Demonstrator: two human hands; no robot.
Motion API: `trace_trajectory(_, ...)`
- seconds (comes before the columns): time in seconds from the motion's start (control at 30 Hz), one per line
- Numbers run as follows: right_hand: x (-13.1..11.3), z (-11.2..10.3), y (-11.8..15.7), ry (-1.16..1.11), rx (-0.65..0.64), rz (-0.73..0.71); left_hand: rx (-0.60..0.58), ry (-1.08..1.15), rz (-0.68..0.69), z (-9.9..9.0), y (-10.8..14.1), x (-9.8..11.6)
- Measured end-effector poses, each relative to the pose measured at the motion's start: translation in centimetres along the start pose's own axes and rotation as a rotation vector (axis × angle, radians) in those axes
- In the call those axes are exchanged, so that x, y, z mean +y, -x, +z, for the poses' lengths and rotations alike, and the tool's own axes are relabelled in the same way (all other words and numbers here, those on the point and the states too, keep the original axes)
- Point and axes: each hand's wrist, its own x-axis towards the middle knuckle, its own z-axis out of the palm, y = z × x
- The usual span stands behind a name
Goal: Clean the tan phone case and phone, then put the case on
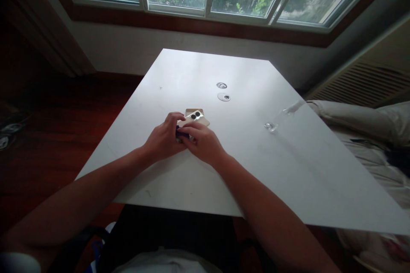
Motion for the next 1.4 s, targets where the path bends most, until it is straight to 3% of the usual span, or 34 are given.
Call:
trace_trajectory(0.07,0.1,-0.2,0.0,0.006,-0.001,0.009,0.006,0.006,0.006,0.0,0.0,0.0)
trace_trajectory(0.33,3.3,-2.3,-0.5,0.108,0.198,0.181,0.023,0.004,0.022,0.0,0.1,0.1)
trace_trajectory(0.63,-0.7,0.4,0.1,0.009,-0.002,-0.017,-0.003,0.016,0.009,-0.2,0.0,0.0)
trace_trajectory(0.93,2.4,-1.9,-0.5,0.102,0.228,0.179,0.036,0.026,0.036,-0.1,0.1,0.2)
trace_trajectory(1.2,-0.3,0.1,-0.2,0.015,0.075,0.021,0.042,0.023,0.015,-0.3,0.0,0.1)
trace_trajectory(1.3,-0.2,-0.3,-0.3,0.012,0.150,0.033,0.048,0.040,0.028,-0.5,0.0,0.2)
trace_trajectory(1.4,0.5,-1.1,-0.6,0.063,0.323,0.093,0.060,0.053,0.051,-0.6,0.1,0.3)
